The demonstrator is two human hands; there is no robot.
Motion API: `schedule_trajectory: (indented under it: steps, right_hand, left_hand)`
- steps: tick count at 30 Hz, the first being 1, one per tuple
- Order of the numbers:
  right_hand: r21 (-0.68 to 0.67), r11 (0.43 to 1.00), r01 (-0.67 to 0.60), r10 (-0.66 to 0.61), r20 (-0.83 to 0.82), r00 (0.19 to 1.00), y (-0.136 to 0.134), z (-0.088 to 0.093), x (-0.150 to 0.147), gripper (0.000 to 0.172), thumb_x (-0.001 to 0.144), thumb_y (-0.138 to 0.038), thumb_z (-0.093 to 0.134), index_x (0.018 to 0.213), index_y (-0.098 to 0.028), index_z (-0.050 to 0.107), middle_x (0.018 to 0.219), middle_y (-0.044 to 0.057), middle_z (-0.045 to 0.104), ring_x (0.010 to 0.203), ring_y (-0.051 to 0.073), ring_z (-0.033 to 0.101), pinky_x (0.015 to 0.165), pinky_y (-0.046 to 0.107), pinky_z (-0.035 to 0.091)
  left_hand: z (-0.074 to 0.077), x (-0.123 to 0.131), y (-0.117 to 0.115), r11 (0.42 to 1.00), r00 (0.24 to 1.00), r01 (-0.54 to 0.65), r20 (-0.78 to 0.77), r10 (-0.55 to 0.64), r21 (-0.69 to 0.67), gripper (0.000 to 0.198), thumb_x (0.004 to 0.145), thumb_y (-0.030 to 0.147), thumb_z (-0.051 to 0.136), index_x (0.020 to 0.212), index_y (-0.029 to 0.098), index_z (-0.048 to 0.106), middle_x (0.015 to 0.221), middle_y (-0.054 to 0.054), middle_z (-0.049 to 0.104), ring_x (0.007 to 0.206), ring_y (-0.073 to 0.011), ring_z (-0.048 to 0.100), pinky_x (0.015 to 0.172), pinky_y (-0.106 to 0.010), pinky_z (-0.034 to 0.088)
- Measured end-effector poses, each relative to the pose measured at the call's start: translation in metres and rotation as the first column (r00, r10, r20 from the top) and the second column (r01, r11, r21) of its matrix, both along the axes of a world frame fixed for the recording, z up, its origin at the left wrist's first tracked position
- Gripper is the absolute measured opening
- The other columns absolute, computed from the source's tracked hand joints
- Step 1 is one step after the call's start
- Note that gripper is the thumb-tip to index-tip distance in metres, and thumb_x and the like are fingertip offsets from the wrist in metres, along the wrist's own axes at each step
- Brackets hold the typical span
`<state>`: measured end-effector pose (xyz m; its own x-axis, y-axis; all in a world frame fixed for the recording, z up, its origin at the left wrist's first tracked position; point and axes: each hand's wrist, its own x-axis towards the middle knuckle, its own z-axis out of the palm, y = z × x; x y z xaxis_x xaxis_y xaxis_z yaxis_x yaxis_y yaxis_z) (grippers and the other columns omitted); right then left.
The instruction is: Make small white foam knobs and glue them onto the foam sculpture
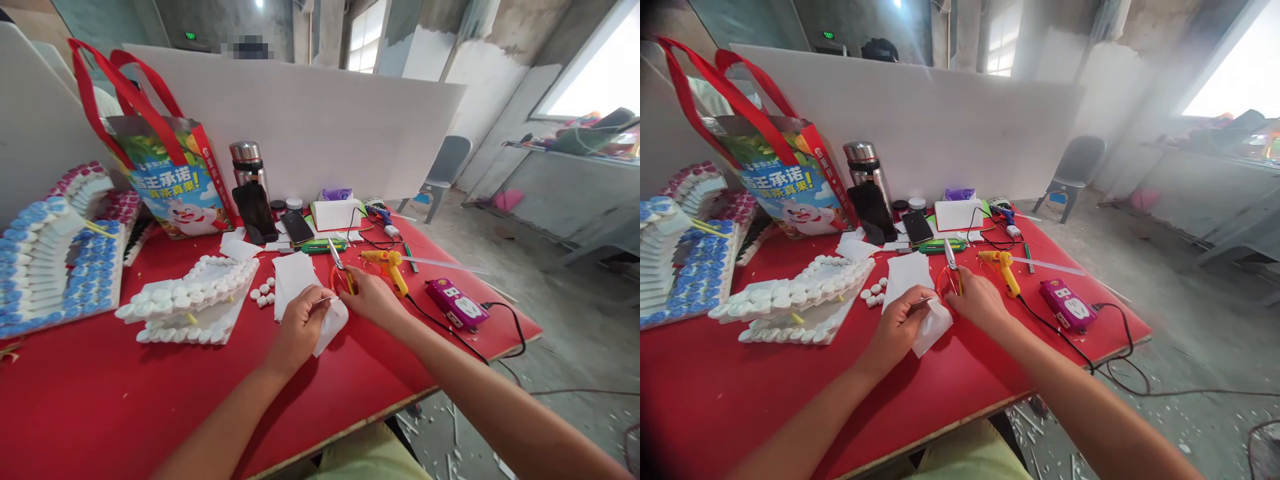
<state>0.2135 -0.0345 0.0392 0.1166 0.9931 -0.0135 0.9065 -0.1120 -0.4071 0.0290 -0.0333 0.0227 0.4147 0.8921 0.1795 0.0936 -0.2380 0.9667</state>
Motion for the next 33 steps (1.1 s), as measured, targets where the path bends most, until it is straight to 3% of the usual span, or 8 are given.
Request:
schedule_trajectory:
  steps: [7,11,17,21,24,26,29,33]
  right_hand:
    - [-0.036,0.999,-0.021,0.031,0.291,0.956,0.016,-0.005,0.007,0.049,0.089,-0.031,0.052,0.137,-0.017,0.054,0.096,0.010,0.076,0.086,0.027,0.071,0.062,0.030,0.037]
    - [-0.024,1.000,-0.020,0.028,0.404,0.915,0.024,-0.008,0.003,0.041,0.095,-0.031,0.046,0.131,-0.014,0.056,0.100,0.014,0.074,0.088,0.028,0.072,0.063,0.031,0.041]
    - [0.066,0.996,-0.065,0.028,0.453,0.891,0.019,0.009,-0.002,0.029,0.098,-0.032,0.045,0.105,-0.014,0.067,0.102,0.015,0.070,0.082,0.026,0.071,0.057,0.030,0.036]
    - [0.298,0.951,-0.078,0.006,0.238,0.971,0.029,0.038,-0.014,0.032,0.101,-0.035,0.043,0.097,-0.016,0.069,0.091,0.011,0.071,0.076,0.021,0.065,0.060,0.030,0.033]
    - [0.390,0.911,-0.135,0.211,-0.159,0.964,0.043,0.045,-0.025,0.038,0.100,-0.045,0.048,0.087,-0.017,0.070,0.073,0.005,0.066,0.068,0.016,0.057,0.062,0.028,0.034]
    - [0.358,0.914,-0.192,0.358,-0.485,0.798,0.048,0.039,-0.029,0.051,0.099,-0.059,0.046,0.082,-0.017,0.068,0.069,0.003,0.062,0.062,0.013,0.052,0.060,0.027,0.036]
    - [0.226,0.930,-0.288,0.349,-0.787,0.509,0.046,0.022,-0.030,0.062,0.095,-0.072,0.041,0.084,-0.017,0.067,0.076,0.003,0.063,0.065,0.014,0.055,0.061,0.026,0.042]
    - [0.153,0.914,-0.375,0.309,-0.863,0.400,0.042,0.005,-0.030,0.047,0.083,-0.063,0.068,0.084,-0.017,0.064,0.077,0.001,0.061,0.067,0.014,0.056,0.057,0.024,0.042]
  left_hand:
    - [0.008,-0.027,0.019,0.979,0.979,-0.206,0.016,0.205,0.017,0.015,0.090,0.034,0.058,0.089,0.022,0.067,0.085,-0.002,0.067,0.080,-0.0193,0.061,0.073,-0.030,0.047]
    - [0.000,-0.029,0.029,0.986,0.985,-0.155,-0.061,0.159,0.066,0.013,0.084,0.028,0.060,0.087,0.021,0.071,0.130,-0.009,0.067,0.130,-0.0292,0.053,0.104,-0.039,0.043]
    - [-0.015,-0.012,0.028,0.999,0.988,0.029,-0.151,-0.023,0.035,0.012,0.082,0.023,0.060,0.079,0.022,0.071,0.127,-0.008,0.071,0.131,-0.0291,0.055,0.118,-0.049,0.030]
    - [-0.011,-0.007,0.022,0.999,0.999,-0.036,-0.021,0.036,0.006,0.016,0.083,0.026,0.063,0.093,0.023,0.075,0.123,-0.009,0.072,0.131,-0.0302,0.056,0.113,-0.047,0.037]
    - [-0.001,-0.012,0.019,0.996,0.992,-0.093,0.091,0.093,-0.006,0.014,0.086,0.029,0.065,0.091,0.022,0.076,0.122,-0.009,0.071,0.122,-0.0286,0.061,0.099,-0.038,0.047]
    - [0.004,-0.018,0.020,0.988,0.983,-0.134,0.115,0.143,-0.082,0.019,0.088,0.033,0.066,0.100,0.021,0.075,0.102,-0.007,0.074,0.096,-0.0238,0.068,0.081,-0.032,0.052]
    - [0.008,-0.026,0.026,0.968,0.945,-0.136,0.265,0.191,-0.211,0.027,0.086,0.038,0.072,0.106,0.020,0.072,0.082,-0.003,0.071,0.070,-0.0176,0.064,0.066,-0.028,0.051]
    - [0.004,-0.031,0.034,0.956,0.919,-0.174,0.310,0.243,-0.234,0.036,0.079,0.038,0.079,0.107,0.017,0.070,0.083,-0.003,0.073,0.069,-0.0175,0.065,0.066,-0.028,0.052]
